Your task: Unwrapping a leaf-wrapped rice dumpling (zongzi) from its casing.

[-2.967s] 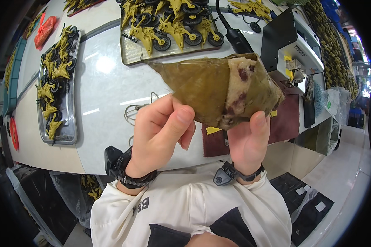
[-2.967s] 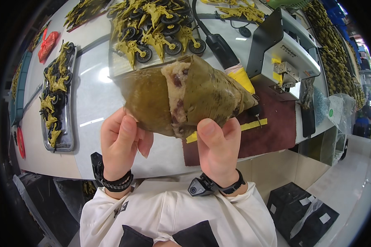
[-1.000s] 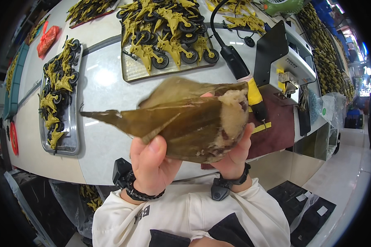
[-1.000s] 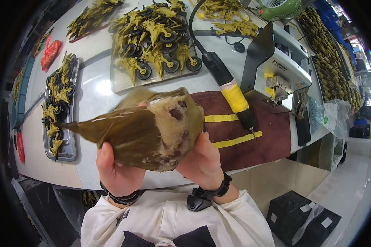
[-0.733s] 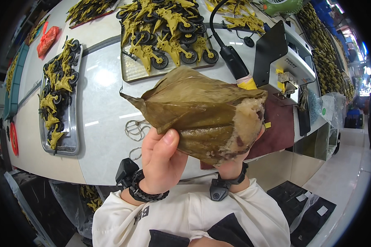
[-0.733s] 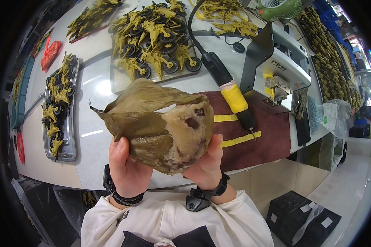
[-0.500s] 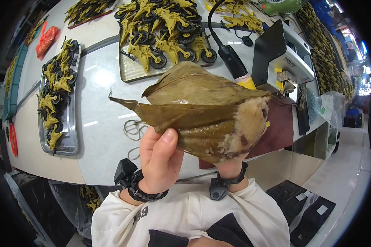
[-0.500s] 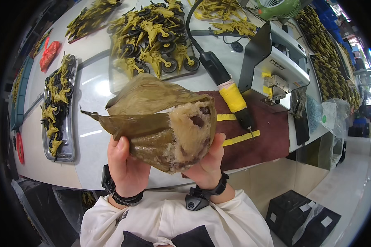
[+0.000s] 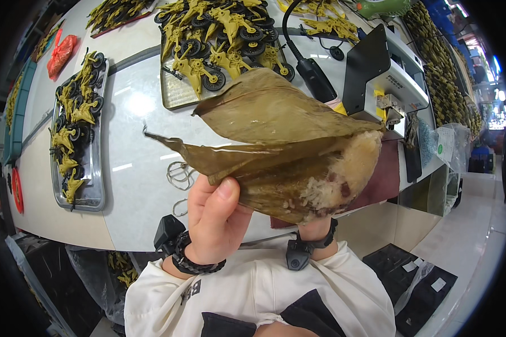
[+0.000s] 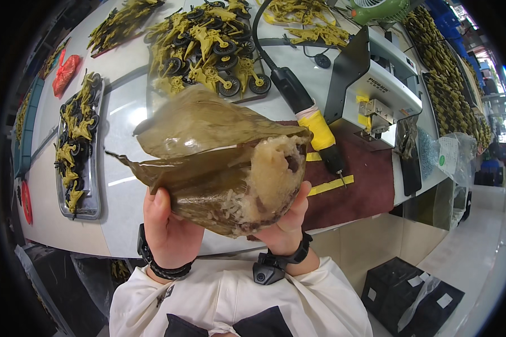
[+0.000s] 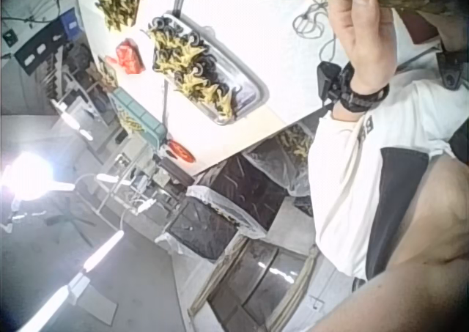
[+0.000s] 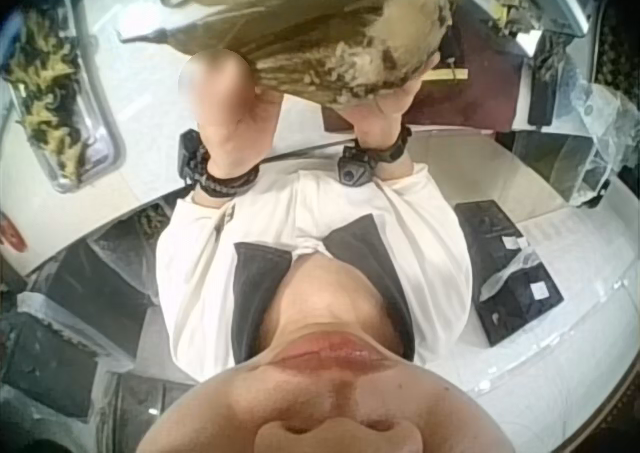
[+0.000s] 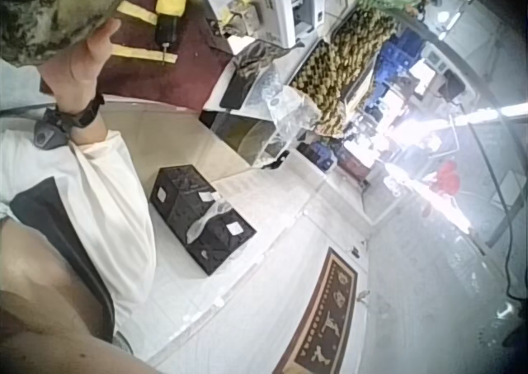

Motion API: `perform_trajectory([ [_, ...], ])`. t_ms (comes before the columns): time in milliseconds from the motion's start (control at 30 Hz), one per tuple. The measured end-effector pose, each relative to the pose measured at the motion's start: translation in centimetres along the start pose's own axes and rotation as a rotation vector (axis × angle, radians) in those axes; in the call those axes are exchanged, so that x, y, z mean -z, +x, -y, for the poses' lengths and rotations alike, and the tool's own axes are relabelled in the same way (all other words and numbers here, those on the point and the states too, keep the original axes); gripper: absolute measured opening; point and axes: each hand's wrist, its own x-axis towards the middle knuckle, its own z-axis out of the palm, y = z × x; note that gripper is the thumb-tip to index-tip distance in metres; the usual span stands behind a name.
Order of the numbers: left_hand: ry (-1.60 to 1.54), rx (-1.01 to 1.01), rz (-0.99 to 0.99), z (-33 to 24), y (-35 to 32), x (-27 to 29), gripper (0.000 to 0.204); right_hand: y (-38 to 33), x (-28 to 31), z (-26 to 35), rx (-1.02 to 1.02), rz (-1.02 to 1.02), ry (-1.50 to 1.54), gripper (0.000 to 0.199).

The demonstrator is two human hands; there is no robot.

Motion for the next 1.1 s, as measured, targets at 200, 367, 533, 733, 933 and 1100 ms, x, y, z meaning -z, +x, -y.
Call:
perform_trajectory([
  [200,-0.310,0.033,0.185,0.1,0.1,0.9,0.044,-0.4,0.3,-0.1,-0.060,0.055,0.048,0.076],
  [367,-0.361,-0.040,0.154,-1.0,-0.4,1.3,0.040,0.1,-2.5,0.2,-0.068,0.056,-0.068,0.062],
  [533,-0.211,-0.069,-0.030,-3.0,-0.6,1.0,0.042,1.4,-3.7,-0.5,-0.039,0.030,-0.424,0.057],
  [733,0.086,-0.042,0.162,-6.6,0.1,3.2,0.039,0.6,-3.9,1.5,-0.418,0.101,-0.758,0.035],
  [933,0.504,0.185,-0.043,-9.6,-0.1,2.2,0.039,0.8,-8.5,4.4,0.373,-0.004,-1.626,0.051],
  [1100,0.547,0.307,0.069,-8.4,0.6,2.0,0.033,3.4,-9.4,1.9,0.539,0.286,-2.018,0.041],
])
